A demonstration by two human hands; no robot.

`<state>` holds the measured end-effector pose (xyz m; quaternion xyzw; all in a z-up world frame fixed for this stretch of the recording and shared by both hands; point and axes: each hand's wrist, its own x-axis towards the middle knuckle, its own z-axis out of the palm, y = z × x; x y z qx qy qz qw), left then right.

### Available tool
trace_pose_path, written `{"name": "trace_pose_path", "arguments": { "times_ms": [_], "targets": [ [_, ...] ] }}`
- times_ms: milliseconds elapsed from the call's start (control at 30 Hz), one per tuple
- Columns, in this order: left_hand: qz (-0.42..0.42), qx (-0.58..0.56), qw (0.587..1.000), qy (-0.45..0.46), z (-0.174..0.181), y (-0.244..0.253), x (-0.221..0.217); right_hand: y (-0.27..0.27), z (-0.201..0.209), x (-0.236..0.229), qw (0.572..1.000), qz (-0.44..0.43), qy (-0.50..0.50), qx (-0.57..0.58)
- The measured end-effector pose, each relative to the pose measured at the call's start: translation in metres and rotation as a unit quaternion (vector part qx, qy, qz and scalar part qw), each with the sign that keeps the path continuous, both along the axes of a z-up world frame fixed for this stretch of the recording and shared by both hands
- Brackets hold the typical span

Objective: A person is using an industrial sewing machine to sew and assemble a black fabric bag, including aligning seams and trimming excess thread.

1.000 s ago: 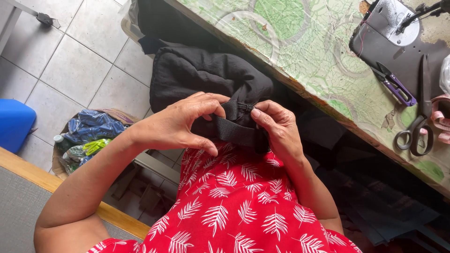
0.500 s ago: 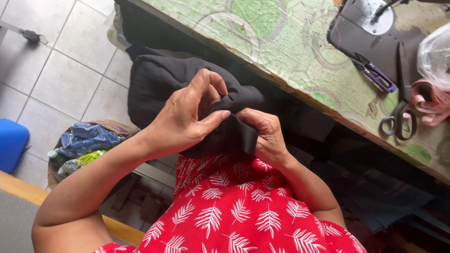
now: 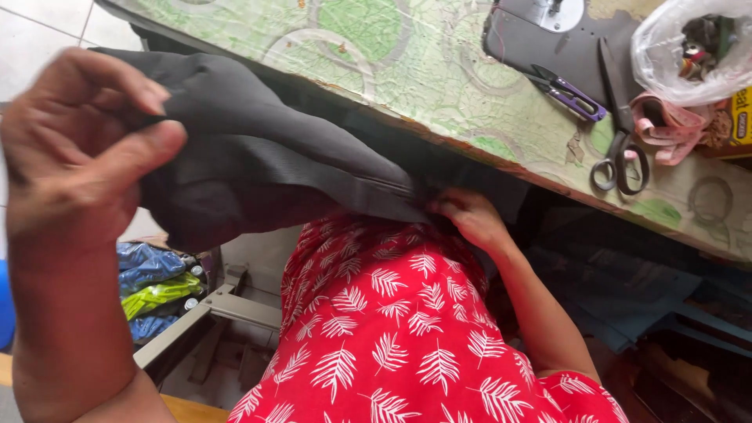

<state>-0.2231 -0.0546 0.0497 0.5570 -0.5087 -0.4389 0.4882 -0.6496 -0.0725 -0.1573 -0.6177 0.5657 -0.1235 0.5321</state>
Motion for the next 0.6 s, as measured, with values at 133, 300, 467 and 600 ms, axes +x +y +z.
{"name": "trace_pose_path", "arguments": {
  "times_ms": [133, 300, 467, 600],
  "targets": [
    [-0.005, -0.024, 0.998, 0.055, -0.03, -0.004, 0.031, 0.022, 0.034, -0.033, 0.995, -0.098, 0.02, 0.012],
    [-0.027, -0.027, 0.999, -0.01, -0.081, -0.016, 0.065, 0.061, 0.126, -0.063, 0.943, -0.238, -0.185, -0.141],
    [-0.105, 0.061, 0.987, -0.107, -0.126, -0.041, 0.032, 0.043, 0.107, -0.066, 0.977, -0.12, 0.006, -0.178],
    [-0.061, 0.102, 0.962, -0.247, -0.141, -0.039, 0.014, 0.037, 0.097, -0.051, 0.971, -0.09, 0.054, -0.216]
  ]
}}
